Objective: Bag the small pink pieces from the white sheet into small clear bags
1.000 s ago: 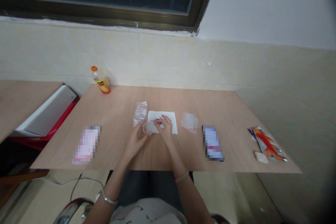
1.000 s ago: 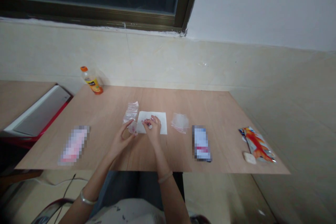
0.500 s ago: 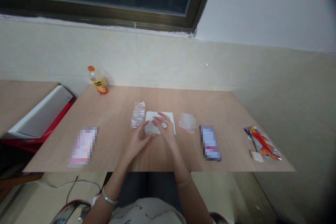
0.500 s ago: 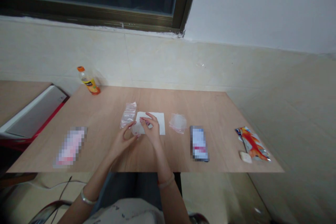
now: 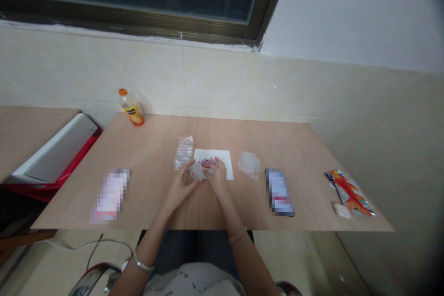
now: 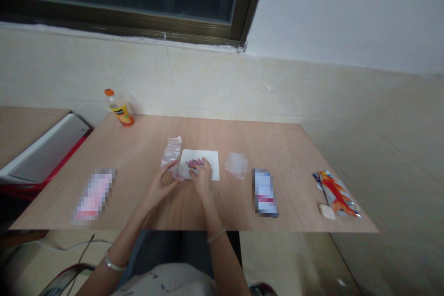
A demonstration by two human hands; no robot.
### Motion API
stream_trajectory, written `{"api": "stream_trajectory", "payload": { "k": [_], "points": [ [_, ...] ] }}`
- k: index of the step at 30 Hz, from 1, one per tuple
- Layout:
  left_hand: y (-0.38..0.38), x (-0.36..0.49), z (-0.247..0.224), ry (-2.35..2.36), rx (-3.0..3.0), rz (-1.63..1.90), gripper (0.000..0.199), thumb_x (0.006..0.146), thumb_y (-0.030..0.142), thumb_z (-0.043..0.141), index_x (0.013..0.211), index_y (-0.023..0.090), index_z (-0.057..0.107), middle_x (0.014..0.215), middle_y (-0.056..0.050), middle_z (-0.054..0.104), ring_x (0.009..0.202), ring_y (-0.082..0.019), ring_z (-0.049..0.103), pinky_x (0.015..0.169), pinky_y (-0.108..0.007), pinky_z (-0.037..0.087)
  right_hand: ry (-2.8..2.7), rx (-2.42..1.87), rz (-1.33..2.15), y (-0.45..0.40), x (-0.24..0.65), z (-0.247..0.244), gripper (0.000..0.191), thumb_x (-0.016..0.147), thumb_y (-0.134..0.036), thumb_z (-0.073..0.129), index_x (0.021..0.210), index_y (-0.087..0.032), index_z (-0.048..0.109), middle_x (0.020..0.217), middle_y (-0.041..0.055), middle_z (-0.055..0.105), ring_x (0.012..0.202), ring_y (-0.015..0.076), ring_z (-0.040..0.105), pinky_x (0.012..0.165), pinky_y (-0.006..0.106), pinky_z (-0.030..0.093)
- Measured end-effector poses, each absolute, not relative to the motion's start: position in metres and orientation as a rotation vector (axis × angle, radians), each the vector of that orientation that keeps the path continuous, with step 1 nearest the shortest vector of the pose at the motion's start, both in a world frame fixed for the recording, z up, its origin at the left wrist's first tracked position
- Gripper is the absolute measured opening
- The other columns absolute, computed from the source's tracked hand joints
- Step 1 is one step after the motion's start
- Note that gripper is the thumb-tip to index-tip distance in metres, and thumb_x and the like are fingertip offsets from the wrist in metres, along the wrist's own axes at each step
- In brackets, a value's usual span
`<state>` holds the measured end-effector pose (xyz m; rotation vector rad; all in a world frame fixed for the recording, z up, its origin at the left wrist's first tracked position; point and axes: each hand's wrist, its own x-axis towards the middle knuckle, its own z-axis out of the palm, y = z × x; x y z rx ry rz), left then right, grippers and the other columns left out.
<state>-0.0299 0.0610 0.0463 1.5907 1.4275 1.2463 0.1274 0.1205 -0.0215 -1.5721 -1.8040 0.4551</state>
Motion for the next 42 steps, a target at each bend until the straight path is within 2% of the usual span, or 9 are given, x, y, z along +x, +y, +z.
{"api": "stream_trajectory", "payload": {
  "k": [6, 13, 21, 28, 36, 42],
  "points": [
    [0.062, -0.031, 0.044, 1.409, 1.603, 1.246, 0.055, 0.074, 0.030, 0.068, 0.125, 0.023, 0.050, 0.129, -0.008, 0.056, 0.122, -0.024, 0.050, 0.106, -0.043, 0.036, -1.804, -1.550, 0.434, 0.127, 0.125, -0.026, 0.012, 0.075, -0.022, 0.066, 0.085, -0.022, 0.073, 0.124, 0.0100, 0.056, 0.118, 0.0259, 0.047, 0.097, 0.041, 0.039],
    [0.056, -0.030, 0.049, 1.412, 1.576, 1.263, 0.055, 0.075, 0.031, 0.067, 0.127, 0.024, 0.049, 0.129, -0.008, 0.055, 0.122, -0.024, 0.050, 0.107, -0.043, 0.035, -1.686, -1.471, 0.384, 0.120, 0.126, -0.021, 0.014, 0.081, -0.023, 0.059, 0.086, -0.021, 0.072, 0.119, 0.0109, 0.057, 0.117, 0.0254, 0.047, 0.097, 0.043, 0.039],
    [0.052, -0.027, 0.048, 1.382, 1.581, 1.244, 0.055, 0.076, 0.030, 0.067, 0.127, 0.023, 0.048, 0.130, -0.009, 0.054, 0.123, -0.024, 0.049, 0.107, -0.043, 0.035, -1.409, -1.233, 0.502, 0.098, 0.130, 0.041, 0.013, 0.082, -0.028, 0.060, 0.083, -0.020, 0.070, 0.109, 0.0094, 0.060, 0.107, 0.0218, 0.055, 0.091, 0.038, 0.046],
    [0.053, -0.025, 0.050, 1.344, 1.602, 1.238, 0.053, 0.076, 0.023, 0.064, 0.127, 0.022, 0.048, 0.130, -0.008, 0.055, 0.123, -0.023, 0.049, 0.108, -0.043, 0.034, -1.545, -1.084, 0.515, 0.078, 0.128, 0.080, 0.011, 0.081, -0.024, 0.062, 0.086, -0.025, 0.072, 0.109, 0.0079, 0.060, 0.106, 0.0217, 0.055, 0.090, 0.040, 0.048],
    [0.056, -0.026, 0.053, 1.326, 1.605, 1.238, 0.054, 0.077, 0.022, 0.063, 0.128, 0.023, 0.048, 0.130, -0.008, 0.055, 0.124, -0.023, 0.049, 0.109, -0.044, 0.033, -1.620, -1.079, 0.547, 0.081, 0.126, 0.076, 0.012, 0.079, -0.026, 0.065, 0.089, -0.025, 0.072, 0.108, 0.0079, 0.061, 0.105, 0.0217, 0.055, 0.091, 0.039, 0.048],
    [0.057, -0.028, 0.051, 1.357, 1.600, 1.245, 0.053, 0.076, 0.023, 0.064, 0.128, 0.024, 0.049, 0.130, -0.008, 0.056, 0.122, -0.023, 0.050, 0.107, -0.043, 0.035, -1.507, -1.178, 0.526, 0.101, 0.136, 0.041, 0.013, 0.082, -0.029, 0.061, 0.087, -0.023, 0.071, 0.103, 0.0080, 0.062, 0.102, 0.0209, 0.056, 0.090, 0.037, 0.046]
  ]
}}
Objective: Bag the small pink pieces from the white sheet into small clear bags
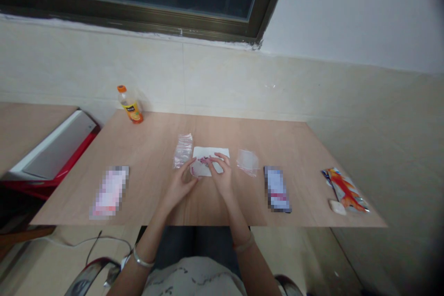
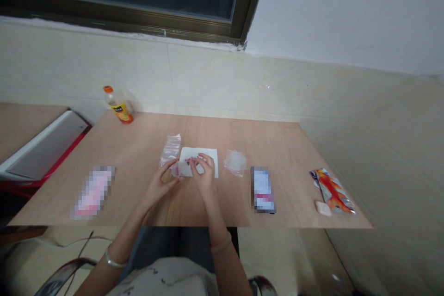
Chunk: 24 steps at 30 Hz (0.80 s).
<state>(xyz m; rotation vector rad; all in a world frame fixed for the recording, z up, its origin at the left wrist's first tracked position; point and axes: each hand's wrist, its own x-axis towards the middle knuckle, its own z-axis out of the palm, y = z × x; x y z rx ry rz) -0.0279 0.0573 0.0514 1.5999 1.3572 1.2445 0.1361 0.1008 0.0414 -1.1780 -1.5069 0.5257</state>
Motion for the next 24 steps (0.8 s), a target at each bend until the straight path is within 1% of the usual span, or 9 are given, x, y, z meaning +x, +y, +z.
{"api": "stream_trajectory", "payload": {
  "k": [4, 7, 11, 13, 15, 19, 24],
  "points": [
    [0.059, -0.029, 0.051, 1.350, 1.607, 1.244, 0.054, 0.077, 0.023, 0.064, 0.128, 0.024, 0.048, 0.131, -0.008, 0.054, 0.123, -0.023, 0.049, 0.108, -0.044, 0.035, -1.498, -1.350, 0.426, 0.114, 0.143, 0.005, 0.014, 0.081, -0.028, 0.059, 0.083, -0.021, 0.071, 0.099, 0.0086, 0.062, 0.099, 0.0220, 0.056, 0.089, 0.039, 0.044],
    [0.060, -0.031, 0.050, 1.358, 1.609, 1.251, 0.054, 0.077, 0.024, 0.064, 0.129, 0.024, 0.048, 0.132, -0.008, 0.055, 0.123, -0.023, 0.049, 0.107, -0.046, 0.035, -1.537, -1.445, 0.391, 0.120, 0.146, -0.016, 0.016, 0.082, -0.027, 0.057, 0.083, -0.020, 0.071, 0.100, 0.0097, 0.061, 0.101, 0.0228, 0.055, 0.089, 0.039, 0.044],
    [0.060, -0.032, 0.049, 1.376, 1.622, 1.245, 0.054, 0.078, 0.026, 0.064, 0.129, 0.024, 0.048, 0.132, -0.008, 0.055, 0.124, -0.024, 0.048, 0.108, -0.047, 0.034, -1.558, -1.508, 0.372, 0.124, 0.149, -0.033, 0.021, 0.083, -0.028, 0.054, 0.090, -0.018, 0.071, 0.105, 0.0117, 0.059, 0.105, 0.0238, 0.052, 0.092, 0.041, 0.041],
    [0.060, -0.033, 0.048, 1.382, 1.620, 1.237, 0.054, 0.077, 0.026, 0.064, 0.129, 0.024, 0.048, 0.132, -0.008, 0.054, 0.125, -0.024, 0.048, 0.108, -0.047, 0.034, -1.543, -1.518, 0.364, 0.126, 0.151, -0.038, 0.024, 0.084, -0.030, 0.052, 0.095, -0.018, 0.070, 0.107, 0.0124, 0.059, 0.107, 0.0247, 0.050, 0.094, 0.043, 0.040],
    [0.058, -0.032, 0.047, 1.386, 1.611, 1.231, 0.055, 0.077, 0.026, 0.064, 0.129, 0.024, 0.048, 0.132, -0.008, 0.055, 0.125, -0.025, 0.048, 0.108, -0.047, 0.034, -1.530, -1.524, 0.354, 0.129, 0.152, -0.041, 0.026, 0.084, -0.032, 0.051, 0.095, -0.018, 0.070, 0.108, 0.0131, 0.059, 0.107, 0.0253, 0.050, 0.094, 0.045, 0.039],
    [0.056, -0.031, 0.048, 1.380, 1.582, 1.225, 0.054, 0.077, 0.027, 0.064, 0.129, 0.024, 0.049, 0.131, -0.008, 0.055, 0.124, -0.024, 0.049, 0.108, -0.045, 0.035, -1.526, -1.526, 0.336, 0.134, 0.152, -0.043, 0.025, 0.082, -0.032, 0.053, 0.089, -0.018, 0.072, 0.106, 0.0144, 0.060, 0.103, 0.0259, 0.052, 0.093, 0.046, 0.039],
    [0.053, -0.027, 0.055, 1.368, 1.558, 1.195, 0.054, 0.076, 0.028, 0.066, 0.127, 0.022, 0.050, 0.131, -0.009, 0.056, 0.123, -0.024, 0.050, 0.108, -0.045, 0.035, -1.510, -1.547, 0.361, 0.134, 0.153, -0.039, 0.023, 0.081, -0.034, 0.056, 0.081, -0.018, 0.072, 0.107, 0.0133, 0.061, 0.103, 0.0254, 0.052, 0.093, 0.046, 0.038]
  ]
}}
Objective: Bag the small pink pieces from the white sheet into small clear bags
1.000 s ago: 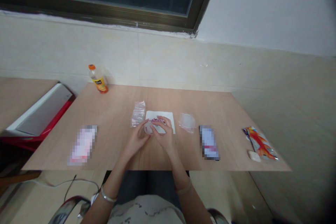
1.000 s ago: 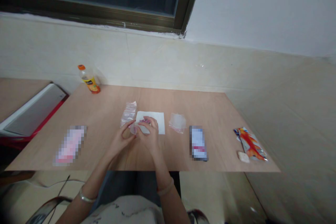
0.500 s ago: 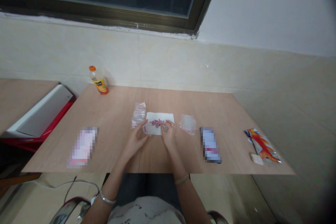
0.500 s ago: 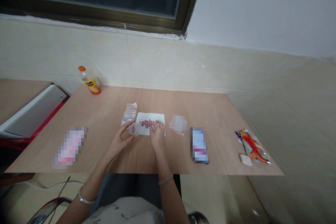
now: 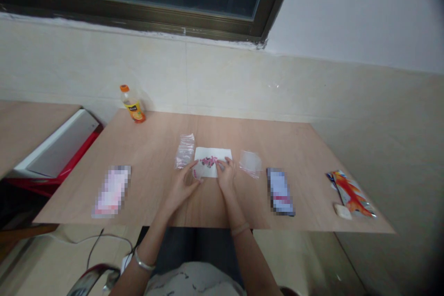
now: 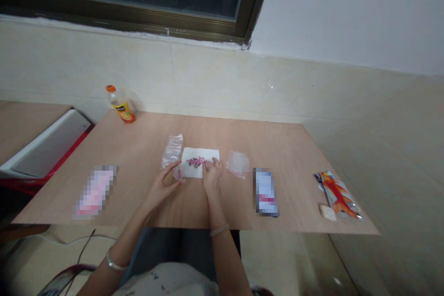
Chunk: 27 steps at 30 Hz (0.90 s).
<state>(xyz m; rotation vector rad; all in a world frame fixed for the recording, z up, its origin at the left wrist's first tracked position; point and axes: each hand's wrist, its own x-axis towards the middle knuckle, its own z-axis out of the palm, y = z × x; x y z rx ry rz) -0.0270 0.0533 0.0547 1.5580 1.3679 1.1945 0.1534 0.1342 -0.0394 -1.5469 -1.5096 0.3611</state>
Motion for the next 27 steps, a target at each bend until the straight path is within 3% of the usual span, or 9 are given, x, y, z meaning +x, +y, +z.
{"api": "stream_trajectory", "payload": {
  "k": [7, 16, 21, 27],
  "points": [
    [0.054, -0.024, 0.058, 1.372, 1.538, 1.194, 0.053, 0.075, 0.024, 0.066, 0.126, 0.021, 0.051, 0.132, -0.010, 0.055, 0.124, -0.024, 0.049, 0.109, -0.045, 0.033, -1.252, -1.410, 0.475, 0.125, 0.150, 0.003, 0.027, 0.079, -0.041, 0.059, 0.077, -0.017, 0.072, 0.098, 0.0110, 0.064, 0.097, 0.0235, 0.058, 0.090, 0.044, 0.043],
    [0.064, -0.018, 0.059, 1.321, 1.564, 1.231, 0.054, 0.074, 0.021, 0.066, 0.125, 0.023, 0.051, 0.130, -0.009, 0.056, 0.123, -0.024, 0.049, 0.107, -0.045, 0.035, -1.527, -1.091, 0.646, 0.103, 0.148, 0.100, 0.009, 0.077, -0.031, 0.068, 0.082, -0.026, 0.073, 0.104, 0.0055, 0.065, 0.101, 0.0206, 0.059, 0.091, 0.038, 0.045],
    [0.069, -0.018, 0.060, 1.312, 1.569, 1.234, 0.053, 0.073, 0.019, 0.065, 0.124, 0.023, 0.051, 0.131, -0.008, 0.055, 0.123, -0.023, 0.050, 0.107, -0.043, 0.036, -1.713, -1.042, 0.739, 0.110, 0.147, 0.089, 0.010, 0.075, -0.029, 0.070, 0.084, -0.027, 0.074, 0.105, 0.0051, 0.065, 0.102, 0.0210, 0.058, 0.090, 0.038, 0.046],
    [0.072, -0.021, 0.058, 1.349, 1.565, 1.206, 0.053, 0.073, 0.021, 0.066, 0.124, 0.021, 0.052, 0.130, -0.010, 0.056, 0.123, -0.025, 0.049, 0.107, -0.046, 0.034, -1.594, -1.226, 0.667, 0.150, 0.156, 0.040, 0.014, 0.078, -0.025, 0.062, 0.087, -0.023, 0.074, 0.099, 0.0074, 0.066, 0.096, 0.0208, 0.060, 0.090, 0.039, 0.046]
  ]
}}
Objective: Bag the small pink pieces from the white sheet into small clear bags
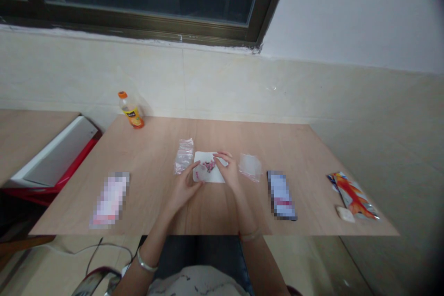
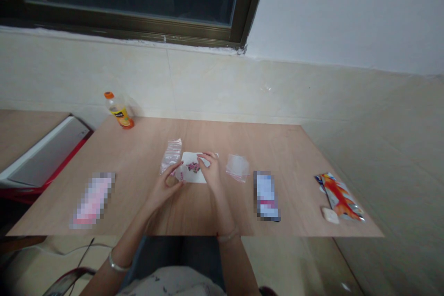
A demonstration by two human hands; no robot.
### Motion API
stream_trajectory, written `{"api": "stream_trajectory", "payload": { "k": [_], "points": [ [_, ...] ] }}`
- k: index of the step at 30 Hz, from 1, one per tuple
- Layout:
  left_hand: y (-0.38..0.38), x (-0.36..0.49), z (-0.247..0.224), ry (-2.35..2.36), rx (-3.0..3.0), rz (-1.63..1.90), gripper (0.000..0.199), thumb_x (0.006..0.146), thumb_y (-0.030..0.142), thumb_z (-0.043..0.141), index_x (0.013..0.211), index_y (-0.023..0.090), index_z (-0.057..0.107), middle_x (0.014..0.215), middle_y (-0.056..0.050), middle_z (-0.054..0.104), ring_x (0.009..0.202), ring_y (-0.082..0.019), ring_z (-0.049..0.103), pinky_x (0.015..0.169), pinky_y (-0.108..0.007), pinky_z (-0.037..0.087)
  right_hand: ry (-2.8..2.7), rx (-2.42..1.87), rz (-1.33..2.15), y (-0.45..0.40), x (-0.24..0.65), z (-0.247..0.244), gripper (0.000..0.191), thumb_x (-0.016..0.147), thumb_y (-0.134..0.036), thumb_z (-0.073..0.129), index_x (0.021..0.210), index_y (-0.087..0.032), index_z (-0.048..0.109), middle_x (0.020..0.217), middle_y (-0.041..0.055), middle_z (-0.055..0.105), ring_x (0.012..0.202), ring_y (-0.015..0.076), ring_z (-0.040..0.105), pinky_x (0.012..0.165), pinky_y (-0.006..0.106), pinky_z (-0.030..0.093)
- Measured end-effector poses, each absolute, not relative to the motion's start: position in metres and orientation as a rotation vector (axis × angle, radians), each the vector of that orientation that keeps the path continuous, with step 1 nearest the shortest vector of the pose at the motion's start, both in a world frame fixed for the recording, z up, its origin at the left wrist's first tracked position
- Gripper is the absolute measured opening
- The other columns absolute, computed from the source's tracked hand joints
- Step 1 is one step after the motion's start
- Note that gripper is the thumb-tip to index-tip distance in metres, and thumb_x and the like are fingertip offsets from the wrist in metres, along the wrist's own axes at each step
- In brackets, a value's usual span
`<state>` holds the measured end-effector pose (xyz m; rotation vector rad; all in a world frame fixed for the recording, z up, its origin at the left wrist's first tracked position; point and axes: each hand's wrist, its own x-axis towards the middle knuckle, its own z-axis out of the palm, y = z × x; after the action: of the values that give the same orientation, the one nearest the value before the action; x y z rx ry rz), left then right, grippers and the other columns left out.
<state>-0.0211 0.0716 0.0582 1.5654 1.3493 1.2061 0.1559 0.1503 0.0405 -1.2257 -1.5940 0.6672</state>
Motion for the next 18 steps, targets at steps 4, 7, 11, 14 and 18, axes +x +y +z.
{"api": "stream_trajectory", "payload": {
  "k": [4, 7, 11, 14, 18],
  "points": [
    [0.070, -0.021, 0.058, 1.363, 1.543, 1.227, 0.054, 0.072, 0.019, 0.067, 0.124, 0.022, 0.053, 0.129, -0.010, 0.057, 0.123, -0.024, 0.049, 0.108, -0.045, 0.033, -1.691, -1.491, 0.581, 0.170, 0.162, 0.003, 0.016, 0.070, -0.015, 0.065, 0.082, -0.019, 0.074, 0.101, 0.0119, 0.067, 0.098, 0.0250, 0.060, 0.092, 0.045, 0.044],
    [0.067, -0.022, 0.057, 1.363, 1.527, 1.225, 0.053, 0.072, 0.019, 0.066, 0.124, 0.022, 0.053, 0.130, -0.009, 0.056, 0.123, -0.023, 0.049, 0.108, -0.044, 0.034, -1.705, -1.544, 0.489, 0.169, 0.162, -0.016, 0.017, 0.070, -0.015, 0.064, 0.083, -0.019, 0.074, 0.108, 0.0127, 0.066, 0.103, 0.0257, 0.058, 0.094, 0.046, 0.042],
    [0.065, -0.024, 0.056, 1.367, 1.531, 1.207, 0.053, 0.073, 0.020, 0.066, 0.124, 0.022, 0.052, 0.130, -0.008, 0.056, 0.124, -0.023, 0.049, 0.109, -0.043, 0.033, -1.678, -1.506, 0.402, 0.159, 0.161, -0.028, 0.014, 0.075, -0.022, 0.062, 0.083, -0.021, 0.074, 0.114, 0.0119, 0.063, 0.108, 0.0262, 0.055, 0.095, 0.047, 0.040],
    [0.064, -0.023, 0.058, 1.378, 1.536, 1.193, 0.053, 0.073, 0.020, 0.066, 0.124, 0.021, 0.052, 0.130, -0.009, 0.056, 0.124, -0.023, 0.049, 0.109, -0.043, 0.033, -1.653, -1.558, 0.367, 0.153, 0.162, -0.027, 0.012, 0.076, -0.024, 0.063, 0.080, -0.021, 0.074, 0.117, 0.0110, 0.062, 0.109, 0.0271, 0.053, 0.096, 0.050, 0.038],
    [0.061, -0.020, 0.059, 1.399, 1.533, 1.180, 0.052, 0.073, 0.023, 0.067, 0.123, 0.020, 0.053, 0.129, -0.010, 0.057, 0.122, -0.024, 0.050, 0.107, -0.043, 0.034, -1.512, -1.540, 0.438, 0.147, 0.164, -0.014, 0.012, 0.076, -0.026, 0.063, 0.076, -0.019, 0.072, 0.112, 0.0114, 0.064, 0.105, 0.0251, 0.056, 0.095, 0.048, 0.040]
  ]
}}
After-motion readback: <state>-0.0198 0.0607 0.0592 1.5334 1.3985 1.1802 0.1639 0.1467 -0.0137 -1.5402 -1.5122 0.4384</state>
